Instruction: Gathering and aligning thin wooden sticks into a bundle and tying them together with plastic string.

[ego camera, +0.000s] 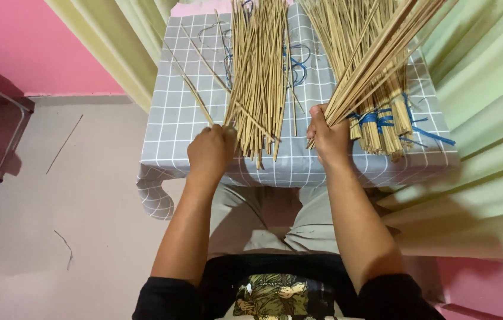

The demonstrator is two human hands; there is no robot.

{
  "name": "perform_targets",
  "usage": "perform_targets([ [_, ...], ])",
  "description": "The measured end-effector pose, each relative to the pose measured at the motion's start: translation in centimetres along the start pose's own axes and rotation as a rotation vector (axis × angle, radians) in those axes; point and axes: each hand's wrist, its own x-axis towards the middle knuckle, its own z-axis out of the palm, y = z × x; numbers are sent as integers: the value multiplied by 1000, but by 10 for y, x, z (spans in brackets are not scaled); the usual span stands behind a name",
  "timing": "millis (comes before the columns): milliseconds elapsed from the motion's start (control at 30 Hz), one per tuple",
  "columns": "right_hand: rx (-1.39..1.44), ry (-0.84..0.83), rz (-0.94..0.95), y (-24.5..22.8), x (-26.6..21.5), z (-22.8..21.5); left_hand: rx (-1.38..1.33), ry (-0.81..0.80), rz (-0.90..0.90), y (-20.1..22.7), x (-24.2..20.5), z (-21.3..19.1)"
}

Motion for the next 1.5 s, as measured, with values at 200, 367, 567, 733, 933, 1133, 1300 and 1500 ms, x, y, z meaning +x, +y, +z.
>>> perform_targets([
  [200,1,32,17,-11,-3,6,-134,190,-135,-19,43,-49],
  [367,0,37,18,-8,3,6,-65,83,-206,-85,140,31],
  [567,32,30,34,1,-3,1,-345,-20,-335,-84,120,5],
  [733,49,33,12,-5,-1,3,-412,34,-268,-106,104,4],
  [933,24,-14,29,-21,-19,14,-1013,56,-29,-3,14,-60],
  [1133,-40,-163,87,16,-71,49,-1205,27,214,52,-15,-31],
  [1300,-161,-177,171,-73,-56,70,-1319,25,223,60,0,-19],
  [1500,-62,-113,218,-57,-49,68,-1379,30,211,56,7,-9],
])
